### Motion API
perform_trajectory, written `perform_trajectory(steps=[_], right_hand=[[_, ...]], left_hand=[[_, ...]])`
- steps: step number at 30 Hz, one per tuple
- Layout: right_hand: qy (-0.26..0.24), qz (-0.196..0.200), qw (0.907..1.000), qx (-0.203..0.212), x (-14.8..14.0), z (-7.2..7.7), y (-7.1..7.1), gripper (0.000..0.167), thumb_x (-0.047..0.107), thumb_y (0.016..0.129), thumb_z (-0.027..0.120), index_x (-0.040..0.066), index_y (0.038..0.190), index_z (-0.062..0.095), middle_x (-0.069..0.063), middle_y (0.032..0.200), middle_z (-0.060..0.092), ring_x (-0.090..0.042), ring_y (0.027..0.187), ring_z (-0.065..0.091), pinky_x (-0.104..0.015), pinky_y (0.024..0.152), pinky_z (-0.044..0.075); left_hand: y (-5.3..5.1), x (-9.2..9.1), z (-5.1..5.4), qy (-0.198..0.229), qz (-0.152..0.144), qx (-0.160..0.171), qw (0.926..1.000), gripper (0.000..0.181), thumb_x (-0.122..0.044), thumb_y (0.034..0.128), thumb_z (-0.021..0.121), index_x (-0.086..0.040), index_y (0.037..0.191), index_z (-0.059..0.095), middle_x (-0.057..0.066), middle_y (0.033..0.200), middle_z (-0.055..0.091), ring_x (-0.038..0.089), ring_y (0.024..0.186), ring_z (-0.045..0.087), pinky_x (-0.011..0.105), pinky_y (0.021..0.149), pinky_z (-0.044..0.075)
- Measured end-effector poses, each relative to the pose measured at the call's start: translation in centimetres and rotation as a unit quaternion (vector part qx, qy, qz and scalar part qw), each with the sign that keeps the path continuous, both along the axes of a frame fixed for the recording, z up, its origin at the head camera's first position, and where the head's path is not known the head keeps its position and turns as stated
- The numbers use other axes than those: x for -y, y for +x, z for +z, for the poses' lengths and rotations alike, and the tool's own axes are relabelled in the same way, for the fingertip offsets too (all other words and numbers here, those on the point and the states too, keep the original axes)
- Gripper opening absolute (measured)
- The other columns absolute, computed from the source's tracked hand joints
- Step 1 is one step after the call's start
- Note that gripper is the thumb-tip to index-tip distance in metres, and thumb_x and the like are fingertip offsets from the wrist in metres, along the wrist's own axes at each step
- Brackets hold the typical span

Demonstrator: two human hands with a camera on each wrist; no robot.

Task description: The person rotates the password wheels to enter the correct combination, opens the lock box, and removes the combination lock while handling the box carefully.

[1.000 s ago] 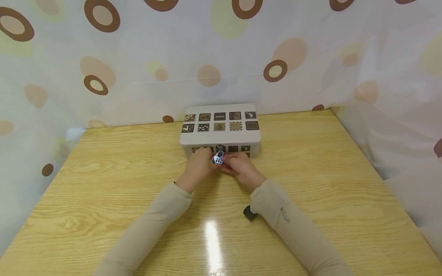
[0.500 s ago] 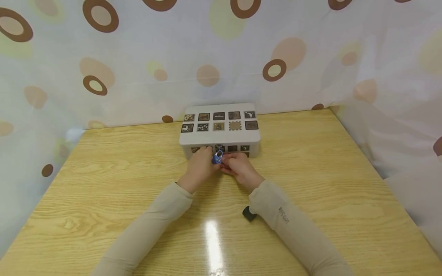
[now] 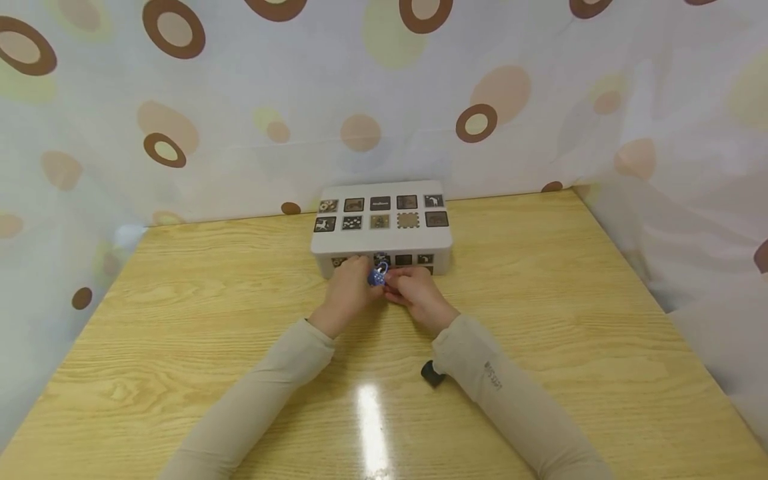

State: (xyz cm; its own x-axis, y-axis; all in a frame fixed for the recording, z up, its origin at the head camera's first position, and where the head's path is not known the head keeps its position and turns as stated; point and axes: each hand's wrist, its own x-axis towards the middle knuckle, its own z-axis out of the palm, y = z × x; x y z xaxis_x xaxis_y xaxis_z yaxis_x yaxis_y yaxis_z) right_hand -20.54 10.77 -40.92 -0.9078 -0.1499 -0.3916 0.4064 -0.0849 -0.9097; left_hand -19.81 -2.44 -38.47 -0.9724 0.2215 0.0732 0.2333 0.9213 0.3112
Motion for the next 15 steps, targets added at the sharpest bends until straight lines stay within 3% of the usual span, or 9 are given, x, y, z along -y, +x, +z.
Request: perform_trajectory(steps=[15], right_hand=[[-0.026,0.0,0.9996,0.003,0.24,-0.2,-0.07,0.037,-0.004,0.098,0.046,-0.019,0.132,0.04,-0.012,0.104,0.053,-0.006,0.077,0.059,-0.022,0.083,0.053]], left_hand=[[-0.05,0.2,-0.19,0.018,0.001,-0.03,0.9994,0.03,-0.017,0.0774,0.078,0.003,0.095,0.063,0.015,0.091,0.062,0.03,0.087,0.064,0.04,0.075,0.053]])
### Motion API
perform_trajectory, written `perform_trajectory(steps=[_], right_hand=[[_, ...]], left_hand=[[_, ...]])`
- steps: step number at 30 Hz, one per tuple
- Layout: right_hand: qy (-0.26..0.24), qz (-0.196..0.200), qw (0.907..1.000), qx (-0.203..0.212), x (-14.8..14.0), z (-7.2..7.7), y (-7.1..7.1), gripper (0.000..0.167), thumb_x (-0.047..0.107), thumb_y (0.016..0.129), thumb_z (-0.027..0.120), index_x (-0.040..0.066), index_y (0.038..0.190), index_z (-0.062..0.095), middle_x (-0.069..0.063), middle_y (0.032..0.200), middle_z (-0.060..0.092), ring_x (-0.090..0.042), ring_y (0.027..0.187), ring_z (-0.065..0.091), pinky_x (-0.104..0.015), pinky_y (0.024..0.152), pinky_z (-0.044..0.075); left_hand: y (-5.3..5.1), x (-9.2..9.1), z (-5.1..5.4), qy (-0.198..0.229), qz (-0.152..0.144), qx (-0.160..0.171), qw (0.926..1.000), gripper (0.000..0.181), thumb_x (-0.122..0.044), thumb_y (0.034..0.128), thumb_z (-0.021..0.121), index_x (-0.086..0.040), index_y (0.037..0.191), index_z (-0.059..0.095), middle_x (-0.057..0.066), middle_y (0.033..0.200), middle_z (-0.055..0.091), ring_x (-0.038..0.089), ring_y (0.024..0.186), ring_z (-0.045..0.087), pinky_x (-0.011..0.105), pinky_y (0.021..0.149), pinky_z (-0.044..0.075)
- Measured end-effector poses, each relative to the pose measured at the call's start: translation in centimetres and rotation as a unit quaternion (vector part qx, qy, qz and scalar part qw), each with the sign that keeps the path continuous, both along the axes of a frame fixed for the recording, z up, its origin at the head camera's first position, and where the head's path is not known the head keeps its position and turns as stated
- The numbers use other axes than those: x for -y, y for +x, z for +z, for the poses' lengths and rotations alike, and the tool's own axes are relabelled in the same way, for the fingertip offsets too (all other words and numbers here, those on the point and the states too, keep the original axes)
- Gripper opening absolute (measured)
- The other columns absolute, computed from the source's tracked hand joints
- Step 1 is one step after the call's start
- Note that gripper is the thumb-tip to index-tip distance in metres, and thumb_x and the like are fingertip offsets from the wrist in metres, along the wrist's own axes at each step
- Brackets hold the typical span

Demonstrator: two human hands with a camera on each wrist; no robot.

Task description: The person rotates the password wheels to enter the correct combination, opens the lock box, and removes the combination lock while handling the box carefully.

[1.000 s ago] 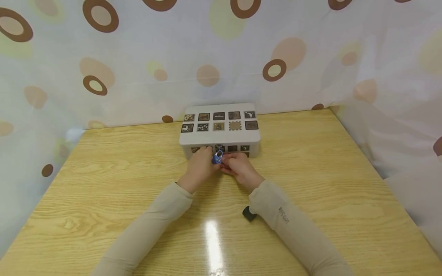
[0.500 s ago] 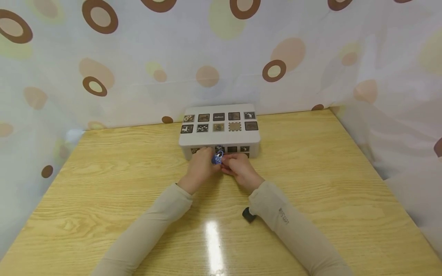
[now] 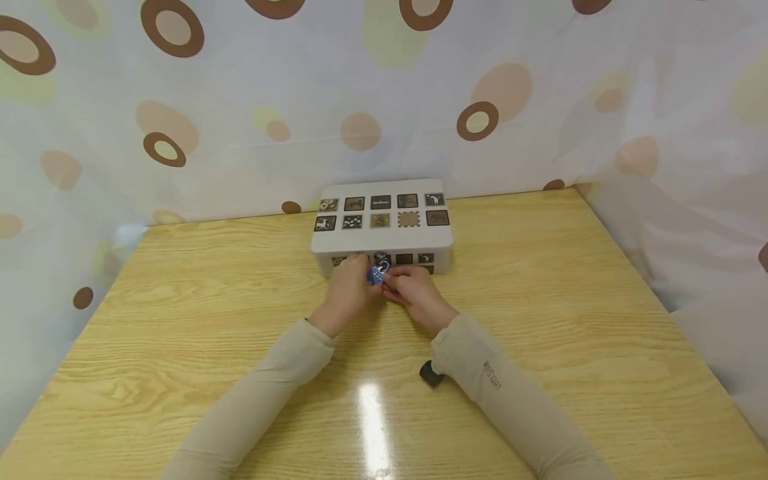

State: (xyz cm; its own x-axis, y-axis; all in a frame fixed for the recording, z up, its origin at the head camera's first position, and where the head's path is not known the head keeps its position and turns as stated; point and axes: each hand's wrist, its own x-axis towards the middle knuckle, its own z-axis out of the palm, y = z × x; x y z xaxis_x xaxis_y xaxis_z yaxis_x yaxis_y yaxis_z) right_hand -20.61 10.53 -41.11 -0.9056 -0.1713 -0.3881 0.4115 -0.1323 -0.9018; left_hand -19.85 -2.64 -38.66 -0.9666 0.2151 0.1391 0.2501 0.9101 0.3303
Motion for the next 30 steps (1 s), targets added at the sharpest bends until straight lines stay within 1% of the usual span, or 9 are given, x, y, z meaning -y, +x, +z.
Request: perform_trajectory(steps=[7,12,15,19,24,30], right_hand=[[-0.01,-0.003,0.9999,-0.002,0.14,0.04,0.02,0.036,-0.005,0.098,0.046,-0.02,0.13,0.04,-0.011,0.099,0.052,-0.005,0.075,0.058,-0.019,0.078,0.053],[-0.009,-0.008,0.9999,0.002,0.16,0.13,0.21,0.03,-0.004,0.098,0.046,-0.017,0.125,0.044,-0.009,0.095,0.053,-0.005,0.074,0.059,-0.021,0.079,0.053],[-0.01,-0.01,0.9999,0.006,0.16,0.12,0.28,0.028,-0.005,0.098,0.045,-0.016,0.124,0.045,-0.009,0.096,0.053,-0.006,0.074,0.059,-0.021,0.08,0.053],[-0.016,-0.015,0.9997,0.012,0.22,-0.01,0.2,0.029,-0.006,0.097,0.046,-0.017,0.125,0.044,-0.011,0.1,0.051,-0.006,0.075,0.059,-0.022,0.082,0.052],[-0.017,-0.016,0.9996,0.014,0.32,0.08,0.22,0.03,-0.007,0.097,0.045,-0.017,0.126,0.043,-0.014,0.105,0.049,-0.007,0.076,0.059,-0.025,0.087,0.052],[-0.022,-0.014,0.9996,0.011,0.17,0.5,0.66,0.031,-0.008,0.097,0.044,-0.017,0.127,0.041,-0.015,0.108,0.047,-0.008,0.078,0.059,-0.025,0.087,0.052]], left_hand=[[-0.13,0.02,-0.12,-0.004,-0.007,-0.012,0.9999,0.032,-0.017,0.0768,0.079,0.003,0.097,0.063,0.015,0.094,0.063,0.03,0.089,0.064,0.039,0.077,0.053],[-0.1,0.1,-0.22,-0.01,-0.016,-0.025,0.9995,0.032,-0.015,0.0755,0.08,0.003,0.096,0.063,0.015,0.095,0.063,0.03,0.09,0.065,0.039,0.079,0.053],[-0.05,0.15,-0.22,-0.012,-0.022,-0.03,0.9992,0.034,-0.015,0.0751,0.08,0.003,0.099,0.063,0.015,0.098,0.063,0.03,0.092,0.064,0.039,0.081,0.053],[-0.02,0.17,-0.04,-0.018,-0.028,-0.023,0.9992,0.039,-0.016,0.0762,0.081,0.004,0.104,0.062,0.016,0.102,0.063,0.03,0.095,0.064,0.039,0.084,0.053],[-0.02,0.22,0.13,-0.025,-0.03,-0.017,0.9991,0.04,-0.016,0.0771,0.08,0.004,0.106,0.061,0.015,0.102,0.063,0.03,0.095,0.064,0.039,0.083,0.053],[0.03,0.26,-0.06,-0.024,-0.042,-0.014,0.9987,0.039,-0.015,0.0783,0.079,0.004,0.107,0.06,0.015,0.103,0.061,0.03,0.094,0.064,0.038,0.083,0.053]])
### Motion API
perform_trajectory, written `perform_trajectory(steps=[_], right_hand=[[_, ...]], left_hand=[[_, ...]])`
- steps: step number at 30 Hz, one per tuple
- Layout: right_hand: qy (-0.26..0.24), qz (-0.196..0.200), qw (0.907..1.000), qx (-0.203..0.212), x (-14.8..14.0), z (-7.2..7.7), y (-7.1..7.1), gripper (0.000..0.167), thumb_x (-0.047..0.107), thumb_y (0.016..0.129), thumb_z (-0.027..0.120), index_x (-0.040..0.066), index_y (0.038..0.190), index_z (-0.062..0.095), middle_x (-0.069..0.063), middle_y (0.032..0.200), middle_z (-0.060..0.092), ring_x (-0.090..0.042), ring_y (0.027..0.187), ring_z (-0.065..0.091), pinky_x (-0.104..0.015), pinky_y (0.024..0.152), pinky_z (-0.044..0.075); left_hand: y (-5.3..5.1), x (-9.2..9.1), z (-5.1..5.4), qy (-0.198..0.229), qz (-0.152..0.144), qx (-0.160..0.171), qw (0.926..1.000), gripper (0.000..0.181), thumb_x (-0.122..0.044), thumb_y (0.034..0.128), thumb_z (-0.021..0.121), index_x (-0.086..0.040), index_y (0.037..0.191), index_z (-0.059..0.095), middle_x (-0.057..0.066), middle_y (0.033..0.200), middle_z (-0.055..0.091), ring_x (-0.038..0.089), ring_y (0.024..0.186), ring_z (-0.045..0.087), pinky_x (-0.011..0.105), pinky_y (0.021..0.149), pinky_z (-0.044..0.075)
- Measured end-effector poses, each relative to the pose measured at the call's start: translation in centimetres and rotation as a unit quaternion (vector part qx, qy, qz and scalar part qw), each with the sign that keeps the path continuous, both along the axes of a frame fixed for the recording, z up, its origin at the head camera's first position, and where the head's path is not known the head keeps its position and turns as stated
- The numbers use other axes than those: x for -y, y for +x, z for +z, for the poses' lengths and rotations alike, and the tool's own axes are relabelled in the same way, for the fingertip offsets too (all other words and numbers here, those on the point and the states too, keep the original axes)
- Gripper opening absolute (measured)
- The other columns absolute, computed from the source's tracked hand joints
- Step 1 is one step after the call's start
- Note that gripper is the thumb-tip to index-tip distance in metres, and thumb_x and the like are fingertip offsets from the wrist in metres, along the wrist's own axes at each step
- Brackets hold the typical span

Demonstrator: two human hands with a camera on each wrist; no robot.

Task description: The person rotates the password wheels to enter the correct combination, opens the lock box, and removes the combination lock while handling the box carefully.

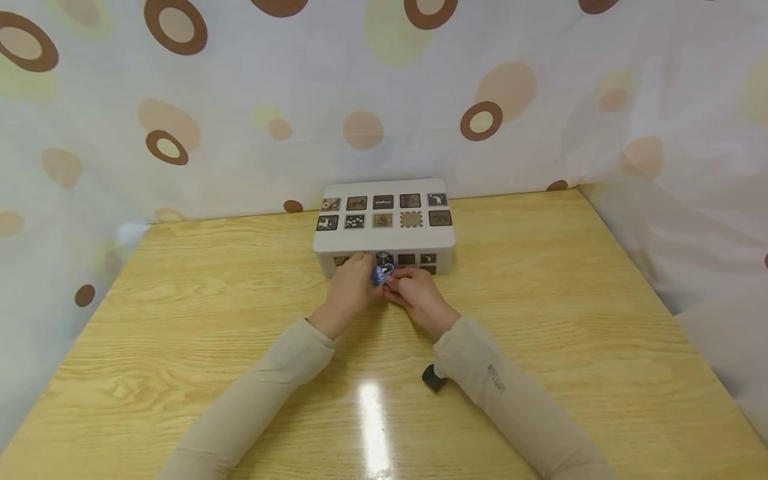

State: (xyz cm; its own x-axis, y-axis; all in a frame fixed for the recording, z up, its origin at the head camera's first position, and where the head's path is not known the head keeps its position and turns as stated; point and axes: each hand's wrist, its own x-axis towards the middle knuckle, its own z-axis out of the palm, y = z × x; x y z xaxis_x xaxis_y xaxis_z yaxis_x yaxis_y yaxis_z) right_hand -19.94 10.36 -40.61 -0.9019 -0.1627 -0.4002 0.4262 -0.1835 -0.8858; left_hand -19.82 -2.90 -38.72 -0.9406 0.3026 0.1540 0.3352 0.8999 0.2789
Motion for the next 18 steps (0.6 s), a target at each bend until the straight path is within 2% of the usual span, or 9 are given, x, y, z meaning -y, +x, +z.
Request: perform_trajectory(steps=[5,7,10,18], right_hand=[[-0.003,0.004,0.9999,-0.012,-0.3,-0.4,0.2,0.031,-0.007,0.097,0.046,-0.018,0.125,0.042,-0.017,0.111,0.047,-0.01,0.083,0.06,-0.024,0.086,0.052],[-0.021,0.011,0.9994,-0.027,-0.7,-1.1,0.1,0.028,-0.006,0.095,0.051,-0.018,0.12,0.046,-0.019,0.109,0.049,-0.013,0.084,0.061,-0.023,0.083,0.053],[-0.026,0.014,0.999,-0.033,-1.0,-1.3,0.1,0.025,-0.005,0.094,0.054,-0.017,0.115,0.049,-0.019,0.107,0.05,-0.014,0.085,0.061,-0.023,0.082,0.053],[0.025,0.009,0.9995,-0.016,-0.6,0.2,1.0,0.03,-0.006,0.098,0.044,-0.019,0.125,0.039,-0.02,0.114,0.045,-0.008,0.082,0.058,-0.02,0.084,0.052]], left_hand=[[0.2,-0.2,-0.3,-0.009,0.001,0.006,0.9999,0.037,-0.016,0.0799,0.077,0.004,0.107,0.06,0.015,0.102,0.06,0.029,0.094,0.063,0.037,0.084,0.053],[0.3,-0.3,-0.3,-0.015,0.003,0.006,0.9999,0.037,-0.016,0.0804,0.076,0.004,0.107,0.061,0.014,0.1,0.061,0.028,0.093,0.063,0.036,0.084,0.053],[0.4,-0.5,-0.4,-0.023,0.009,0.011,0.9996,0.037,-0.017,0.0808,0.076,0.003,0.107,0.06,0.013,0.098,0.06,0.026,0.091,0.062,0.035,0.082,0.053],[0.9,-0.8,-0.2,-0.02,0.008,0.011,0.9997,0.032,-0.017,0.0826,0.074,0.003,0.103,0.059,0.012,0.096,0.059,0.024,0.087,0.061,0.033,0.078,0.054]])
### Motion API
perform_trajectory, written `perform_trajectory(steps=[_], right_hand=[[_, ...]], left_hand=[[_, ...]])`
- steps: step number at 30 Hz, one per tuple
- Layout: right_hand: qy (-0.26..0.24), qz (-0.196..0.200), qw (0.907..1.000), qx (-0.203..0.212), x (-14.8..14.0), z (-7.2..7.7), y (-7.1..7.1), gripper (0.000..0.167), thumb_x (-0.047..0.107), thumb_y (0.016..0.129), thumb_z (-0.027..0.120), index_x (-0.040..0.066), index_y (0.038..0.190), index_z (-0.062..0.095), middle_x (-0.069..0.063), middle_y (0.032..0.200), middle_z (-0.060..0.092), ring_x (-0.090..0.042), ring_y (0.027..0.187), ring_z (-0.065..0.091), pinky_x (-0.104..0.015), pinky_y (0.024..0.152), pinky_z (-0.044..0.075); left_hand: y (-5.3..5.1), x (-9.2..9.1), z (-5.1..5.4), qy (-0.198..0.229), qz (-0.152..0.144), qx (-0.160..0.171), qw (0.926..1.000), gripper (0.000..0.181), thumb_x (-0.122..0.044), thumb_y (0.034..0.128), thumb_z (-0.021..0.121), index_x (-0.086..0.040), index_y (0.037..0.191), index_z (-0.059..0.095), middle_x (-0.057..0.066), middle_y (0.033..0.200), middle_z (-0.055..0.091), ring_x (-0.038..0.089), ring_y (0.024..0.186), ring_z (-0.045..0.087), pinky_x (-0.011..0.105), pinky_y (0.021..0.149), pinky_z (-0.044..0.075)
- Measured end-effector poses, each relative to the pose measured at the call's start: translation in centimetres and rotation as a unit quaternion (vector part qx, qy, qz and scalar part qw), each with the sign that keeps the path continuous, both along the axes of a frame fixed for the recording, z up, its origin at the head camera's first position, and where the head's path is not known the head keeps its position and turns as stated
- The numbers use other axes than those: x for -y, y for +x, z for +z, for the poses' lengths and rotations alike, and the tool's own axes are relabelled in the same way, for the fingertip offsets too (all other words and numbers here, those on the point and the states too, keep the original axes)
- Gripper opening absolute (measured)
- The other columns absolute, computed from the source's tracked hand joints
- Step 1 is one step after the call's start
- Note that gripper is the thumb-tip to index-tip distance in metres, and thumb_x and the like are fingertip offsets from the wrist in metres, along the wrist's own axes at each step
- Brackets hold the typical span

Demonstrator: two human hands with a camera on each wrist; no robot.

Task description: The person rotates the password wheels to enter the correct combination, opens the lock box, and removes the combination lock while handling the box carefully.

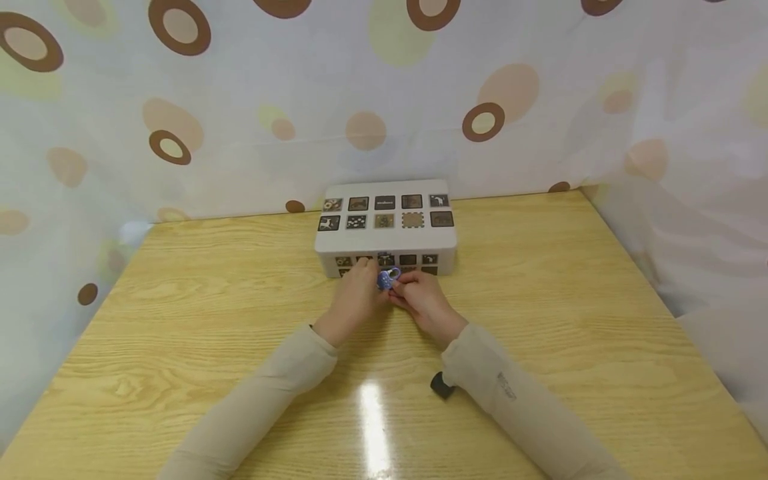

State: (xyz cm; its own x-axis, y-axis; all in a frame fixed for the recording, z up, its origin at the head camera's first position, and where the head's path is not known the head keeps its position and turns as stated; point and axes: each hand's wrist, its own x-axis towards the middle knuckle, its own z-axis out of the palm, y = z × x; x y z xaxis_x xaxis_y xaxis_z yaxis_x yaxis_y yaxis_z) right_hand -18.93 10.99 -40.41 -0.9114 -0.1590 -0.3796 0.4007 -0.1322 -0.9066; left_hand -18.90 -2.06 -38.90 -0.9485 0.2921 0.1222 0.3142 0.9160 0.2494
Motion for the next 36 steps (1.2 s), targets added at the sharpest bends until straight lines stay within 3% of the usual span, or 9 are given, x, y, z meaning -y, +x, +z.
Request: perform_trajectory(steps=[14,18,24,25,27,32,33,36], right_hand=[[-0.007,-0.027,0.9989,-0.039,-0.6,0.0,0.9,0.026,-0.007,0.096,0.045,-0.018,0.119,0.04,-0.019,0.108,0.048,-0.005,0.077,0.06,-0.019,0.079,0.053],[-0.003,-0.02,0.999,-0.041,-1.0,0.3,1.0,0.028,-0.007,0.096,0.045,-0.02,0.121,0.038,-0.018,0.106,0.049,-0.006,0.077,0.061,-0.021,0.081,0.053],[0.016,0.006,0.9992,-0.036,-2.0,0.4,1.3,0.035,-0.006,0.097,0.042,-0.022,0.128,0.034,-0.025,0.117,0.046,-0.006,0.08,0.061,-0.024,0.087,0.052],[0.017,0.009,0.9992,-0.035,-2.2,0.4,1.4,0.035,-0.006,0.097,0.042,-0.022,0.128,0.034,-0.026,0.119,0.044,-0.007,0.081,0.061,-0.024,0.087,0.052],[0.021,0.016,0.9991,-0.035,-2.7,0.3,1.6,0.035,-0.007,0.097,0.041,-0.023,0.127,0.034,-0.029,0.124,0.041,-0.008,0.082,0.061,-0.025,0.086,0.053],[0.047,0.034,0.9976,-0.038,-4.2,0.3,2.0,0.037,-0.007,0.097,0.041,-0.025,0.129,0.035,-0.034,0.13,0.04,-0.008,0.085,0.062,-0.026,0.085,0.053],[0.056,0.038,0.997,-0.038,-4.6,0.3,2.0,0.038,-0.006,0.098,0.042,-0.024,0.13,0.035,-0.033,0.13,0.041,-0.008,0.086,0.062,-0.026,0.085,0.053],[0.071,0.045,0.9958,-0.037,-5.7,0.4,2.1,0.039,-0.005,0.098,0.043,-0.023,0.131,0.036,-0.03,0.129,0.044,-0.006,0.086,0.063,-0.026,0.085,0.053]], left_hand=[[0.5,-0.1,-0.6,0.08,-0.038,-0.042,0.9951,0.03,-0.008,0.0827,0.072,0.001,0.108,0.059,0.013,0.099,0.059,0.023,0.088,0.06,0.034,0.073,0.054],[0.6,-0.1,-0.4,0.123,-0.047,-0.013,0.9912,0.033,-0.004,0.0818,0.072,0.002,0.111,0.059,0.014,0.102,0.057,0.024,0.09,0.06,0.034,0.077,0.053],[0.5,-0.3,0.0,0.172,-0.057,0.07,0.981,0.028,-0.002,0.0829,0.071,0.004,0.109,0.061,0.015,0.105,0.058,0.023,0.094,0.058,0.03,0.082,0.051],[0.5,-0.4,0.0,0.179,-0.058,0.086,0.9783,0.027,-0.003,0.0837,0.071,0.004,0.108,0.062,0.014,0.105,0.059,0.022,0.093,0.057,0.028,0.081,0.05],[0.3,-0.5,-0.1,0.214,-0.061,0.131,0.966,0.025,-0.004,0.0853,0.07,0.004,0.108,0.063,0.014,0.103,0.061,0.019,0.091,0.058,0.025,0.077,0.05],[-0.1,-0.8,-0.7,0.306,-0.073,0.234,0.9198,0.025,-0.001,0.0869,0.067,0.008,0.11,0.064,0.014,0.096,0.067,0.014,0.082,0.061,0.018,0.068,0.051],[-0.2,-0.8,-0.7,0.313,-0.074,0.247,0.9141,0.025,-0.002,0.0871,0.066,0.008,0.11,0.064,0.013,0.095,0.067,0.013,0.081,0.061,0.018,0.068,0.051],[-0.2,-1.2,-0.6,0.313,-0.08,0.275,0.9057,0.026,-0.008,0.0894,0.067,0.004,0.113,0.067,0.009,0.098,0.069,0.011,0.082,0.06,0.019,0.07,0.05]])
